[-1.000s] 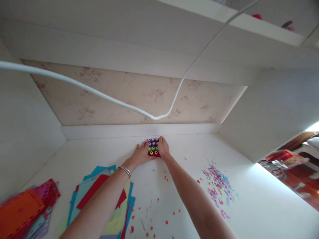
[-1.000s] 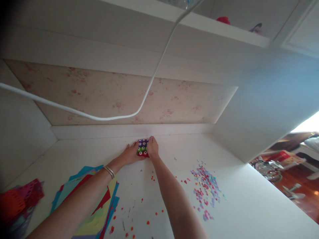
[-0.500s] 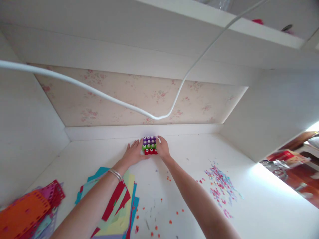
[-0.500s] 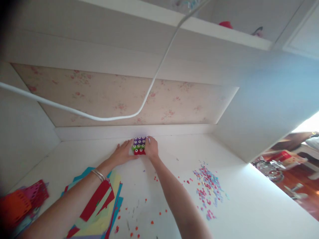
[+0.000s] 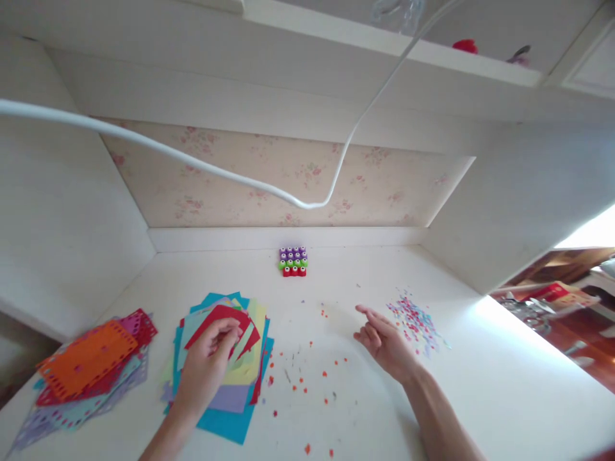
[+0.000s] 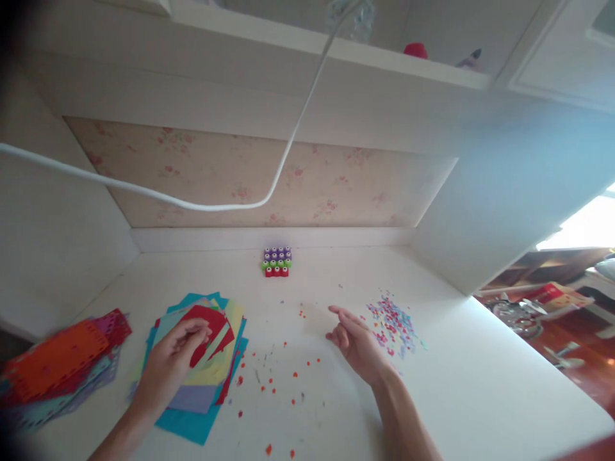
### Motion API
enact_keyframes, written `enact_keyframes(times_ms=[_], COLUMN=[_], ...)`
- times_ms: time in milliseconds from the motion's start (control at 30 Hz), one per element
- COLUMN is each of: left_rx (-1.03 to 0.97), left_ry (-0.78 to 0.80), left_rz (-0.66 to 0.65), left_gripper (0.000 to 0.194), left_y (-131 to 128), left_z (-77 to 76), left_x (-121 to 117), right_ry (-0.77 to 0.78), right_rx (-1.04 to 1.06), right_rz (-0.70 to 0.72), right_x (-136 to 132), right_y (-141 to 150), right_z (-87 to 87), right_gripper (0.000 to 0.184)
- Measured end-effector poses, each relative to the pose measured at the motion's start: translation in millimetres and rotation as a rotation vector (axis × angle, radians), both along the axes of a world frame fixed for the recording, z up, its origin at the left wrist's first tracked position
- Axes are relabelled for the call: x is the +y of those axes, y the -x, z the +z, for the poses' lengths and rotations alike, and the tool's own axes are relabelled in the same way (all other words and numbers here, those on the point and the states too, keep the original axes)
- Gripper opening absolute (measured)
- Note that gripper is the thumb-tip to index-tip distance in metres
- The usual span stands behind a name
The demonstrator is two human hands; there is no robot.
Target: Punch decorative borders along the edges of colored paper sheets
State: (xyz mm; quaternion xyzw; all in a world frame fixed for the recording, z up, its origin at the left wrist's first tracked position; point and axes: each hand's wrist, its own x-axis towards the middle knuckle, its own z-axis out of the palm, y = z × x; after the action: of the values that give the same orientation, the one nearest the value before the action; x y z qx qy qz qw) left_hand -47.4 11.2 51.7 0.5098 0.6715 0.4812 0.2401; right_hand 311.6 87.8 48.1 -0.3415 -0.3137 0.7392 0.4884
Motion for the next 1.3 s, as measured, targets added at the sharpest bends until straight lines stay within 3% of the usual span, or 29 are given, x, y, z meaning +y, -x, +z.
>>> enact_keyframes(times_ms=[67,200,367,467,733,1067,1300], left_rx=[-0.005,0.169,0.57,0.685,0.821,0.915,0.981], left_ry=[-0.036,-0.032,-0.072,-0.113,-0.126,-0.032,0.063], left_rz=[0.095,0.146,0.12,0.104,0.085,0.057,0.001], left_gripper=[0.029,0.031,0.032,0.032,0.031,0.047,0.052], left_y=[4.6,17.3,23.1,24.6,42.9,40.2,36.0], left_z=[-6.2,-15.0,-21.2,-23.4,-33.4,-33.2,-42.2], left_x=[-8.2,-3.1,6.5,5.1,2.7,4.7,3.6], right_ry=[-0.008,-0.007,-0.024,-0.005,0.047,0.039,0.002], right_rx=[0.091,0.179,0.259,0.274,0.29,0.222,0.085], right_rz=[-0.107,-0.25,-0.212,-0.214,-0.098,-0.213,-0.15], right_x=[1.7,10.8,13.7,14.8,11.3,13.5,-1.1], right_y=[-6.0,-11.6,-9.9,-1.7,8.8,7.7,21.4], right_z=[0.1,1.3,-1.9,-6.1,-1.1,-4.7,-3.1], right_gripper=[0.03,0.032,0.036,0.034,0.036,0.031,0.032])
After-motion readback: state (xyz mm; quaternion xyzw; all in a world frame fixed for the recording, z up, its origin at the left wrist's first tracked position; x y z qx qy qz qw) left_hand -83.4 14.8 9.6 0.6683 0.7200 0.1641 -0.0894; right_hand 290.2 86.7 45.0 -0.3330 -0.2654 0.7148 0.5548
